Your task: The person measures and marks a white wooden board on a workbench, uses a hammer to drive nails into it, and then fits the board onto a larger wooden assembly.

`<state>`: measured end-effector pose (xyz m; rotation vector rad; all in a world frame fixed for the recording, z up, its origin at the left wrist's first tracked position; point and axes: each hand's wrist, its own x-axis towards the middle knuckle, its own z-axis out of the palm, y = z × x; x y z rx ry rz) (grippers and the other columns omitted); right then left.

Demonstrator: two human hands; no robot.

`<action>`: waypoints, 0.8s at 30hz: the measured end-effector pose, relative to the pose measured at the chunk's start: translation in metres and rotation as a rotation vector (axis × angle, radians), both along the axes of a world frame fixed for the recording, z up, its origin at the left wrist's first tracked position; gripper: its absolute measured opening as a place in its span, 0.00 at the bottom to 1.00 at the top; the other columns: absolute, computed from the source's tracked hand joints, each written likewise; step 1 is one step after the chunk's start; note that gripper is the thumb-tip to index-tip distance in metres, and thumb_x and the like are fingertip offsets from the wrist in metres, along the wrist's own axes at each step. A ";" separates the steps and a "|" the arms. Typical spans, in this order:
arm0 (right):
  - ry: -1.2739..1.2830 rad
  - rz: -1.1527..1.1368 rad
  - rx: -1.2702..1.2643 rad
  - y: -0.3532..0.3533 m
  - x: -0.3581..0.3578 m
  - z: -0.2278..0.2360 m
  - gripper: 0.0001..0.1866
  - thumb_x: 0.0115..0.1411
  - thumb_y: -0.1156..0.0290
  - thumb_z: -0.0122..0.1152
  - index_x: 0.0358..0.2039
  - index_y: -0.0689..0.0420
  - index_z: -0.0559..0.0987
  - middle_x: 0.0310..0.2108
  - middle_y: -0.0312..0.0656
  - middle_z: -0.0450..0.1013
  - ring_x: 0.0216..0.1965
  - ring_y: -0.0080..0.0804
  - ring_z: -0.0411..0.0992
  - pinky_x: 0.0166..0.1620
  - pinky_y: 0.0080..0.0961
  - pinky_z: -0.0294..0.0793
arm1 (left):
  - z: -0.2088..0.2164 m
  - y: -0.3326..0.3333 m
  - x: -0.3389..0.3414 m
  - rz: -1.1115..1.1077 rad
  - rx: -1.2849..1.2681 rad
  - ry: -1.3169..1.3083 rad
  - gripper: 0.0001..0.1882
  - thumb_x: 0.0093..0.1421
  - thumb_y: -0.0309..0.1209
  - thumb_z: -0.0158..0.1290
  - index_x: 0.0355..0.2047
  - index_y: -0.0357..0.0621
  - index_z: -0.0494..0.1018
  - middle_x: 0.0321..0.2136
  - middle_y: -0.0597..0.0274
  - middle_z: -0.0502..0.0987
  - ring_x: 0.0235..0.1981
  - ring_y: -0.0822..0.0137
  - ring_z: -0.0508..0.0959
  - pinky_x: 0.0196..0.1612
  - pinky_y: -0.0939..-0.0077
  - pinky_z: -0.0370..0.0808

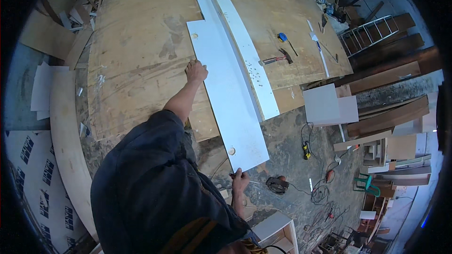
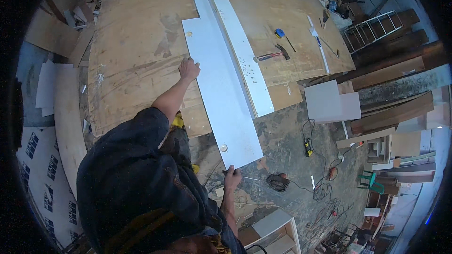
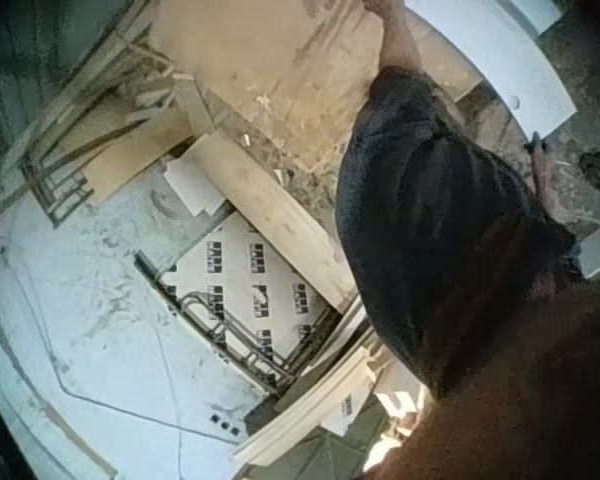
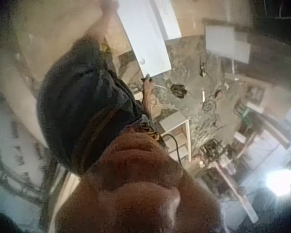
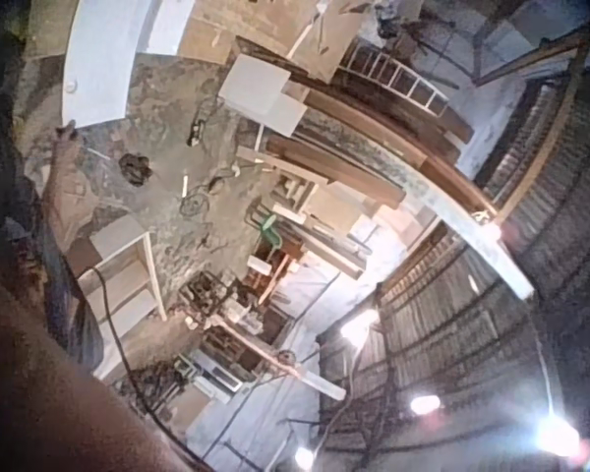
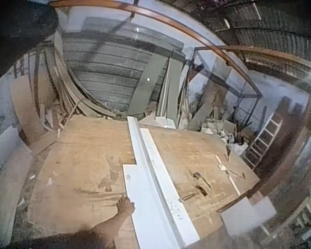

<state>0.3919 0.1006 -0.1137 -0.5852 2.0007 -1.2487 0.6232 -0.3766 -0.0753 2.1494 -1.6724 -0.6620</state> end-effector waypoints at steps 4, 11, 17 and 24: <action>0.026 0.024 0.016 -0.007 0.002 -0.002 0.21 0.69 0.61 0.56 0.31 0.72 0.76 0.23 0.45 0.75 0.24 0.34 0.79 0.27 0.30 0.77 | -0.003 -0.011 0.005 0.001 0.019 0.003 0.30 0.64 0.43 0.52 0.57 0.30 0.67 0.55 0.41 0.69 0.61 0.47 0.67 0.62 0.52 0.62; 0.098 0.102 0.062 -0.031 0.003 -0.020 0.22 0.68 0.62 0.56 0.34 0.74 0.77 0.23 0.46 0.75 0.25 0.36 0.80 0.27 0.29 0.76 | -0.001 -0.041 0.016 0.001 0.035 -0.024 0.28 0.65 0.44 0.51 0.55 0.32 0.69 0.55 0.42 0.70 0.60 0.48 0.68 0.61 0.53 0.64; 0.139 0.150 0.125 -0.065 0.014 -0.016 0.18 0.68 0.66 0.53 0.39 0.73 0.77 0.24 0.48 0.76 0.25 0.38 0.80 0.29 0.34 0.78 | 0.001 -0.074 0.028 0.020 0.042 -0.024 0.27 0.65 0.44 0.52 0.54 0.33 0.70 0.55 0.43 0.70 0.59 0.49 0.69 0.61 0.55 0.65; 0.053 0.171 0.071 -0.106 0.040 0.019 0.18 0.68 0.66 0.53 0.37 0.74 0.77 0.23 0.49 0.76 0.26 0.40 0.81 0.29 0.35 0.78 | 0.002 -0.108 0.044 0.035 0.078 -0.017 0.27 0.64 0.45 0.52 0.54 0.35 0.70 0.57 0.43 0.69 0.61 0.51 0.69 0.61 0.56 0.65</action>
